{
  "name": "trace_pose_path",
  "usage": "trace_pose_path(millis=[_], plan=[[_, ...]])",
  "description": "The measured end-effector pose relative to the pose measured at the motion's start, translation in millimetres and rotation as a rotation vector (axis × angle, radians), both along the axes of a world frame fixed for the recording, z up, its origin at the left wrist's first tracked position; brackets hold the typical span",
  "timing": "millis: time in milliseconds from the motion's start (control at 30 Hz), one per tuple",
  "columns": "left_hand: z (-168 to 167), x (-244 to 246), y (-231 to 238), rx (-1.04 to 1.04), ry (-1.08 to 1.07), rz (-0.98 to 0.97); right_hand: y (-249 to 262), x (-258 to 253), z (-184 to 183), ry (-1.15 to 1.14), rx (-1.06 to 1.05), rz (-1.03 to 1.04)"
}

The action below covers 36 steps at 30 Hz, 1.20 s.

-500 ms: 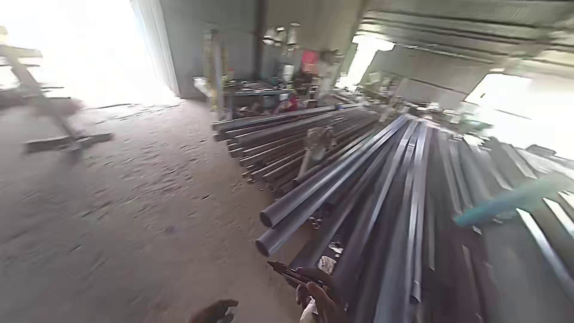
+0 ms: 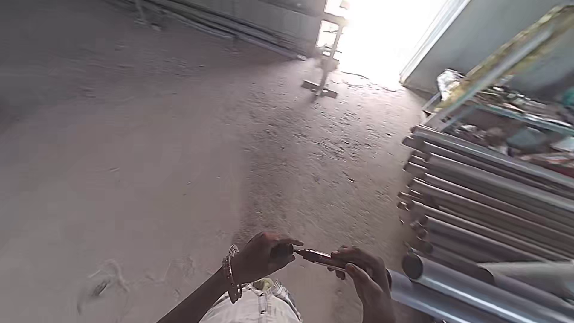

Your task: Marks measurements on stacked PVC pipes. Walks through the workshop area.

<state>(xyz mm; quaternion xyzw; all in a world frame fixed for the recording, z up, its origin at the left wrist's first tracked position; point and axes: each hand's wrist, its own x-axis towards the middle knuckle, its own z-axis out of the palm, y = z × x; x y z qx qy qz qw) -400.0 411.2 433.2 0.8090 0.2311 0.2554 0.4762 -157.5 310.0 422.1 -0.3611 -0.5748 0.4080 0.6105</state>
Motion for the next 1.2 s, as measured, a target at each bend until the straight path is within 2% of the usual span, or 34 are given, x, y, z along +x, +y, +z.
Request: trace_pose_path(millis=[167, 433, 633, 767, 933, 1067, 1200], plan=[[11.3, -73.5, 57.9, 0.06, 0.186, 0.135, 103.4, -68.3, 8.6, -0.15, 0.035, 0.184], [31.4, -189.9, 160.7, -0.04, 0.431, 0.273, 259.6, -170.3, 21.3, -0.41, 0.175, 0.378], [33.8, -249.2, 222.7, -0.11, 0.537, 0.418, 357.4, -241.3, 22.0, -0.473, 0.174, 0.564], [26.9, -276.2, 284.0, -0.202, 0.57, 0.445, 431.4, -273.1, 12.0, -0.506, 0.196, 0.655], [16.0, -306.5, 380.5, -0.139, 0.371, 0.47, 546.0, -298.4, 0.3, -0.411, 0.204, 0.725], [25.8, -339.7, 473.9, 0.005, 0.026, 0.594, 648.0, -317.9, 16.4, -0.304, 0.196, 0.747], [38.6, -357.1, 553.5, -0.047, -0.339, 0.684, 732.2, -363.2, 33.5, -0.196, 0.175, 0.858]])
